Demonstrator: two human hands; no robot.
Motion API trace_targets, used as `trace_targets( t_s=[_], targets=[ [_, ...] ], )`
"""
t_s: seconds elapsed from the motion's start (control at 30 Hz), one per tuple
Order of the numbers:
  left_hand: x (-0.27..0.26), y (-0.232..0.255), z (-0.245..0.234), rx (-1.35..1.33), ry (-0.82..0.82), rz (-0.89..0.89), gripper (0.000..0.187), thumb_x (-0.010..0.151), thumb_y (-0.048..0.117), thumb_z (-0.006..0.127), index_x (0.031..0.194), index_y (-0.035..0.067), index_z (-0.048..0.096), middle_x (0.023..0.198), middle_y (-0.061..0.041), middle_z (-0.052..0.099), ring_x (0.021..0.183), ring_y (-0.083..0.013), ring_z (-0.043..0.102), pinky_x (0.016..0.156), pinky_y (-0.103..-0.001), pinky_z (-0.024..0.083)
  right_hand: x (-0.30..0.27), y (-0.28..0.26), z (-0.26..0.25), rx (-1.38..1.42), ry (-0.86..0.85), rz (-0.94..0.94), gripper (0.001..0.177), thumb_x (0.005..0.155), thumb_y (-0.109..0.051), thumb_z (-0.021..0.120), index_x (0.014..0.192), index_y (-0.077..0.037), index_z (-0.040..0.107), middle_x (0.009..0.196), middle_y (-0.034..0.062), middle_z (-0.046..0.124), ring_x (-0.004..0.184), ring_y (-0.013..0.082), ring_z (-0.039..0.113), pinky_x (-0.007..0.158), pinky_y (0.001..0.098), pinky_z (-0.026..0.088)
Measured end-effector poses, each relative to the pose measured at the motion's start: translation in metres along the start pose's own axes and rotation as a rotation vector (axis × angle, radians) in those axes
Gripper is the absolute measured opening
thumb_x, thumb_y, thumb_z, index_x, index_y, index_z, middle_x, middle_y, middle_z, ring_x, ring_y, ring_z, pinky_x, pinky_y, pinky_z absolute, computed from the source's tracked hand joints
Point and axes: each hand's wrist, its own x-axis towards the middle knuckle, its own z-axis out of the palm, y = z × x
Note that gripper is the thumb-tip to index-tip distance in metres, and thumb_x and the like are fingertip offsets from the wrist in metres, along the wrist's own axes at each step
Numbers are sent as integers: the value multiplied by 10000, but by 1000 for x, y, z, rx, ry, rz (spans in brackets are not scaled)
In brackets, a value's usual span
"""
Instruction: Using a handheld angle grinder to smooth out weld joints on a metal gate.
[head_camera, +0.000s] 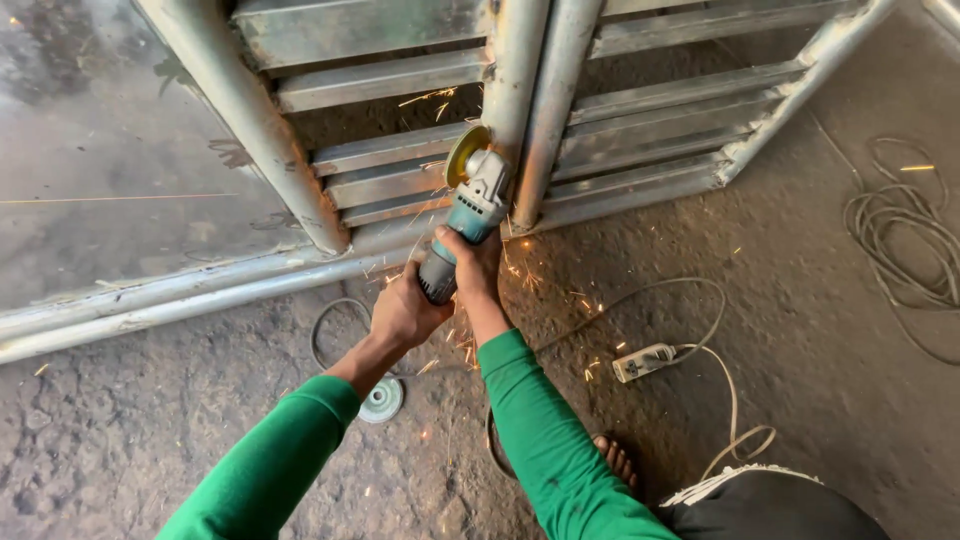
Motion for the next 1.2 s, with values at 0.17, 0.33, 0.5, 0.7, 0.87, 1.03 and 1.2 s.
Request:
trace_targets(
  t_s=[0.17, 0.33, 0.5, 0.7, 0.87, 1.03, 1.2],
  targets=[
    [7, 0, 12, 0, 12, -40, 724, 735, 442, 745, 1334, 139, 477, 1144, -207, 721, 1101, -418, 710, 939, -549, 567, 4, -9, 0, 55, -65, -5, 573, 694, -224, 894, 1088, -32, 525, 872, 121, 611, 803, 289, 728, 698, 438, 587],
    [16, -9, 30, 38, 84, -60, 702, 720, 439, 762, 1301, 129, 519, 1102, -218, 733, 1066, -429, 722, 917, -555, 579, 13, 2, -6, 65, -94, 0, 582, 692, -233, 909, 1085, -32, 528, 880, 130, 638, 812, 289, 734, 685, 427, 594],
    [15, -14, 46, -2, 107, -70, 701, 692, 452, 781, 1272, 158, 517, 1075, -195, 736, 1045, -423, 726, 893, -558, 579, 5, -12, -11, 59, -118, 15, 565, 689, -235, 904, 1056, -31, 527, 854, 143, 663, 793, 289, 746, 686, 417, 611],
    [23, -12, 38, -38, 69, -50, 756, 681, 471, 808, 1300, 144, 522, 1102, -229, 729, 1084, -432, 710, 914, -565, 568, 4, -14, -4, -130, -75, 28, 643, 671, -358, 897, 1112, -68, 530, 931, 98, 565, 931, 238, 654, 742, 481, 499],
    [30, -32, 34, 17, 54, -17, 740, 664, 465, 829, 1257, 125, 545, 1076, -227, 737, 1063, -441, 716, 893, -571, 573, -11, -19, 5, -158, -6, 14, 621, 717, -331, 874, 1172, -59, 552, 1009, 101, 562, 1017, 231, 601, 826, 493, 467],
    [37, -40, 13, 58, 42, 13, 784, 661, 529, 825, 1267, 112, 554, 1082, -227, 732, 1055, -446, 715, 898, -557, 579, -11, -10, 22, -9, 55, 4, 625, 699, -269, 895, 1179, -65, 551, 1007, 92, 576, 999, 215, 599, 823, 468, 467],
    [39, -44, 1, 150, 6, 8, 822, 667, 558, 810, 1310, 128, 534, 1116, -228, 728, 1086, -438, 708, 937, -553, 574, -12, -9, 31, 57, 107, -15, 617, 704, -240, 876, 1180, -35, 540, 1031, 111, 591, 1029, 225, 592, 865, 456, 467]
  ],
)
